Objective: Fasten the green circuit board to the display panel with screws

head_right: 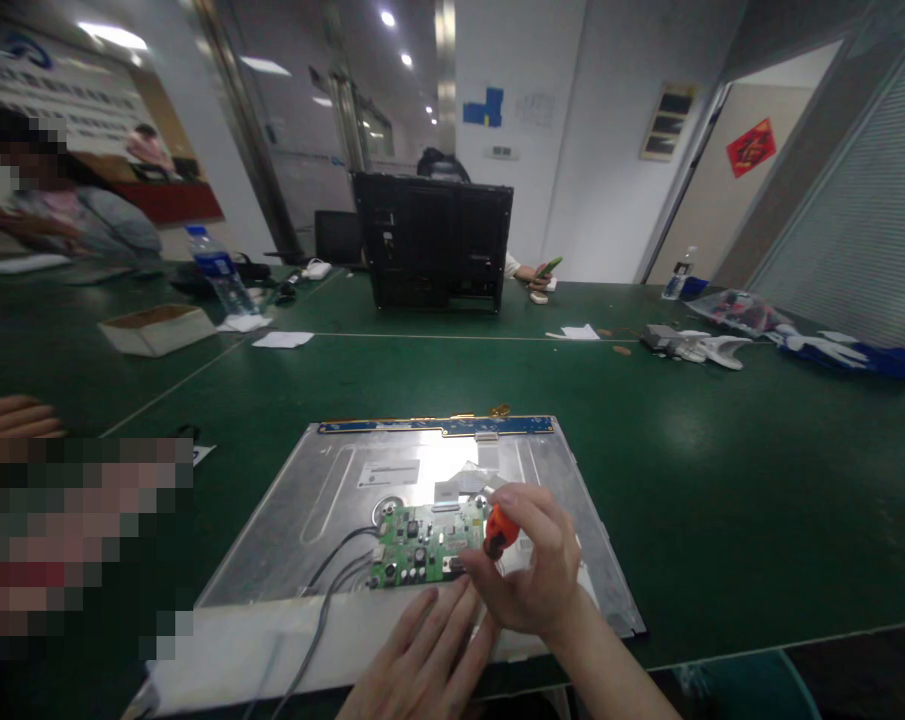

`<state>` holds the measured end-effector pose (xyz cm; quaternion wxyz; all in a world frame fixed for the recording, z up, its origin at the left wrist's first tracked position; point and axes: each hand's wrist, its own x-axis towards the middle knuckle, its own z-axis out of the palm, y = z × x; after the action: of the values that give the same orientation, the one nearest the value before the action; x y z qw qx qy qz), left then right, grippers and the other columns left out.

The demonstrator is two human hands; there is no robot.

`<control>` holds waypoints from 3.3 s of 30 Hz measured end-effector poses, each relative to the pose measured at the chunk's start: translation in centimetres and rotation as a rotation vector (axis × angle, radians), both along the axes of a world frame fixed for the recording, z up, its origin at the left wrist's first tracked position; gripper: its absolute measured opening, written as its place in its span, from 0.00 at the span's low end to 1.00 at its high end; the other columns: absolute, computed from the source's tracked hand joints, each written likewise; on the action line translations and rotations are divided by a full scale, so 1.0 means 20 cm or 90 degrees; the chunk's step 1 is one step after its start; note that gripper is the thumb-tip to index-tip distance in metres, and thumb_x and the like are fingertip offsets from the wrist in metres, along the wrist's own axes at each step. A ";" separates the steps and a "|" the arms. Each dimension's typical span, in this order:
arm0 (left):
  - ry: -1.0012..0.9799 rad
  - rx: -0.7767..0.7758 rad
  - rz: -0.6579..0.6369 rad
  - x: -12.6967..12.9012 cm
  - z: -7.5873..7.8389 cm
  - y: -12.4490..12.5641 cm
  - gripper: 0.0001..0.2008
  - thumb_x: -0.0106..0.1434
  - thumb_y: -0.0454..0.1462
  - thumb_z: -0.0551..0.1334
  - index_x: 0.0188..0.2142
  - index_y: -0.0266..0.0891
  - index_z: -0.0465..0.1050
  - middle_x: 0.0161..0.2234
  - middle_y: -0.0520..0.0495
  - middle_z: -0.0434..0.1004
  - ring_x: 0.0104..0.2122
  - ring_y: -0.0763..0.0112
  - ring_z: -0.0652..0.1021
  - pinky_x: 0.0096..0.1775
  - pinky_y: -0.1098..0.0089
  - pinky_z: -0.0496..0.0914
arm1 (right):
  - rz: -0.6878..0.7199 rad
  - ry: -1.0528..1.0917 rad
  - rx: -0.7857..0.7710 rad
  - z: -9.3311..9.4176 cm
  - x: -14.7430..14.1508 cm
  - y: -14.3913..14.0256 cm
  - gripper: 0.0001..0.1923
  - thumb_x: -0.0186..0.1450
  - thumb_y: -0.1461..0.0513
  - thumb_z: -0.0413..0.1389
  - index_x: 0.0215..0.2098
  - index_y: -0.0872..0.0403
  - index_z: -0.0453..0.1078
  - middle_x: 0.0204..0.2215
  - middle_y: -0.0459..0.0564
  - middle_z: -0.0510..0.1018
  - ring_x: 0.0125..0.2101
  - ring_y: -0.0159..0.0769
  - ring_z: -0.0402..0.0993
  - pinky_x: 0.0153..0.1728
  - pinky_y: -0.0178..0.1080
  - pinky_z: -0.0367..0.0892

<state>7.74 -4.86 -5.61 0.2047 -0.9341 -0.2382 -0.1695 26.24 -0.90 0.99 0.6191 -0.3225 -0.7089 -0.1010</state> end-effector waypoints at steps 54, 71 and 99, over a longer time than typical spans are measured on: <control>-0.022 0.032 0.017 0.00 0.02 0.00 0.24 0.72 0.45 0.53 0.62 0.37 0.64 0.60 0.40 0.70 0.59 0.58 0.67 0.58 0.61 0.57 | -0.075 -0.004 -0.215 0.23 0.01 -0.06 0.11 0.66 0.64 0.58 0.47 0.52 0.67 0.34 0.45 0.75 0.32 0.31 0.74 0.36 0.34 0.72; -0.008 0.017 0.021 0.00 0.04 -0.01 0.22 0.72 0.42 0.52 0.62 0.36 0.64 0.60 0.39 0.69 0.60 0.57 0.65 0.60 0.59 0.54 | 0.030 0.068 -0.295 0.23 0.03 -0.05 0.13 0.66 0.61 0.61 0.49 0.45 0.72 0.42 0.47 0.75 0.42 0.36 0.75 0.41 0.40 0.73; -0.019 0.000 0.014 0.00 0.04 -0.02 0.24 0.72 0.43 0.54 0.63 0.35 0.63 0.61 0.38 0.67 0.60 0.57 0.65 0.60 0.60 0.54 | -0.039 -0.039 -0.289 0.25 0.07 -0.06 0.15 0.65 0.61 0.60 0.50 0.48 0.68 0.42 0.49 0.76 0.41 0.39 0.75 0.43 0.44 0.73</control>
<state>7.72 -5.23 -4.75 0.2027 -0.9289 -0.2517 -0.1809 27.60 -2.04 5.95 0.5057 -0.4716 -0.7216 0.0327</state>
